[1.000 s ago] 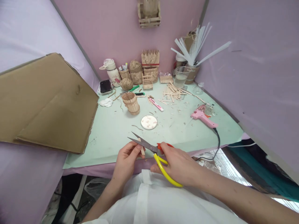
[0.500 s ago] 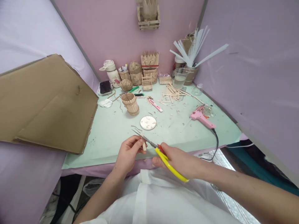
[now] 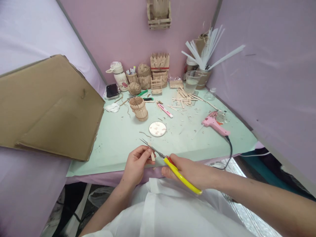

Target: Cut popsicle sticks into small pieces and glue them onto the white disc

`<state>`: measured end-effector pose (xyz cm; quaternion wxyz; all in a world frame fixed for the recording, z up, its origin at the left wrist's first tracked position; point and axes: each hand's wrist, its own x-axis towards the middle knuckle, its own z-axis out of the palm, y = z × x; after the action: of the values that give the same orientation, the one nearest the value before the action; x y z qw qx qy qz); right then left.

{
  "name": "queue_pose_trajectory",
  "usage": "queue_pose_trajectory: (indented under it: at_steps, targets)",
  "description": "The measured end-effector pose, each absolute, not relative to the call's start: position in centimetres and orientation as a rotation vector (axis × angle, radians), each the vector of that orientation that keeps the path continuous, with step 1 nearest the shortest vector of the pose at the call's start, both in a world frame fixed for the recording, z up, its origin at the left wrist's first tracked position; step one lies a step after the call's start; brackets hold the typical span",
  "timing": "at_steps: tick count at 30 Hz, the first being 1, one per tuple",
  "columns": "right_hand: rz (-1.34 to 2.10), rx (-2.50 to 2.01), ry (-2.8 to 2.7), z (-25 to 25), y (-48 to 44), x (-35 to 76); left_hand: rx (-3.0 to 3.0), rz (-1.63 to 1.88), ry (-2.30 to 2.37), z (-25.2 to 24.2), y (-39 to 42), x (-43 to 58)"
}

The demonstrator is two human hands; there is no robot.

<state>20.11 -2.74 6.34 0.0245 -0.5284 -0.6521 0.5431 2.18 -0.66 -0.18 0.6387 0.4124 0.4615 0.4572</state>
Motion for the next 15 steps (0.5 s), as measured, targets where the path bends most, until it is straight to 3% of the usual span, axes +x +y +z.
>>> queue_pose_trajectory:
  at_steps: [15]
  targets:
    - [1.766,-1.650,-2.011,5.8,-2.1,19.0,0.858,1.005,1.089,-1.1,-0.8,1.3]
